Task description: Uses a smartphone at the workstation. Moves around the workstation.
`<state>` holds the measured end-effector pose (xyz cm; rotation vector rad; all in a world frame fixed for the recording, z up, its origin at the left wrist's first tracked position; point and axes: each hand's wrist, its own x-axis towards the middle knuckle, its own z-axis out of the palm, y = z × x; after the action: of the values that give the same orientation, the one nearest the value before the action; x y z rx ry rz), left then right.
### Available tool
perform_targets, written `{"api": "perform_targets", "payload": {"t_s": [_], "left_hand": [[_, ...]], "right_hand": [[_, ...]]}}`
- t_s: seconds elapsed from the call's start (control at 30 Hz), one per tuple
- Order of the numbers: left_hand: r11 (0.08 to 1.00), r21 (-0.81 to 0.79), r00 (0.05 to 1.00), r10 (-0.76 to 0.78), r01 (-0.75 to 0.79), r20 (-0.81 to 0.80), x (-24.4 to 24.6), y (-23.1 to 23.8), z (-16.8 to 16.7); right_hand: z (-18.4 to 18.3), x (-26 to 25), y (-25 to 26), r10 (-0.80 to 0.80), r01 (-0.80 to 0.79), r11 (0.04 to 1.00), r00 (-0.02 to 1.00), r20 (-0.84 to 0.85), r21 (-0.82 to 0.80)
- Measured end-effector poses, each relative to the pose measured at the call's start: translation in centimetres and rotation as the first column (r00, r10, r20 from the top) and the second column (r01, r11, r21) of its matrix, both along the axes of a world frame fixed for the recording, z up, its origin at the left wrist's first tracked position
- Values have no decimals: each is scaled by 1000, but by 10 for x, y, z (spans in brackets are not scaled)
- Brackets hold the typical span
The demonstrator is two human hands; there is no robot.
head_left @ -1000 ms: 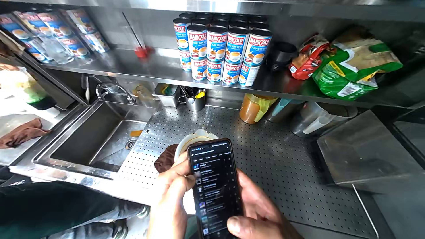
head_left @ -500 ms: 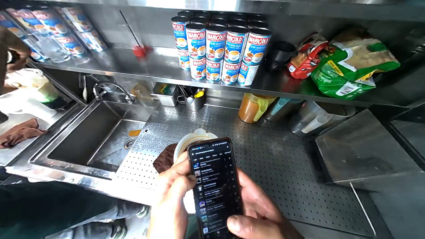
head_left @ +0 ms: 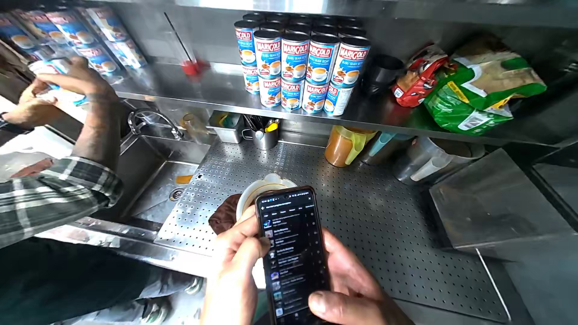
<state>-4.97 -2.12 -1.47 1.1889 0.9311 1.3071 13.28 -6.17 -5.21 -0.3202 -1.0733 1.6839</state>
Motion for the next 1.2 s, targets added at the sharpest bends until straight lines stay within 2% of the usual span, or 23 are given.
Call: {"api": "perform_targets", "payload": {"t_s": [0.2, 0.47, 1.2], "left_hand": [[999, 17, 999, 29, -29, -40, 1, -1, -1], [1000, 21, 999, 21, -22, 36, 0, -1, -1], [1000, 18, 1000, 20, -21, 10, -1, 0, -2]], "right_hand": [[2, 0, -1, 8, -8, 1000, 1000, 13, 0], [3, 0, 0, 5, -5, 1000, 1000, 13, -3], [1, -1, 3, 19, -19, 1000, 1000, 10, -8]]}}
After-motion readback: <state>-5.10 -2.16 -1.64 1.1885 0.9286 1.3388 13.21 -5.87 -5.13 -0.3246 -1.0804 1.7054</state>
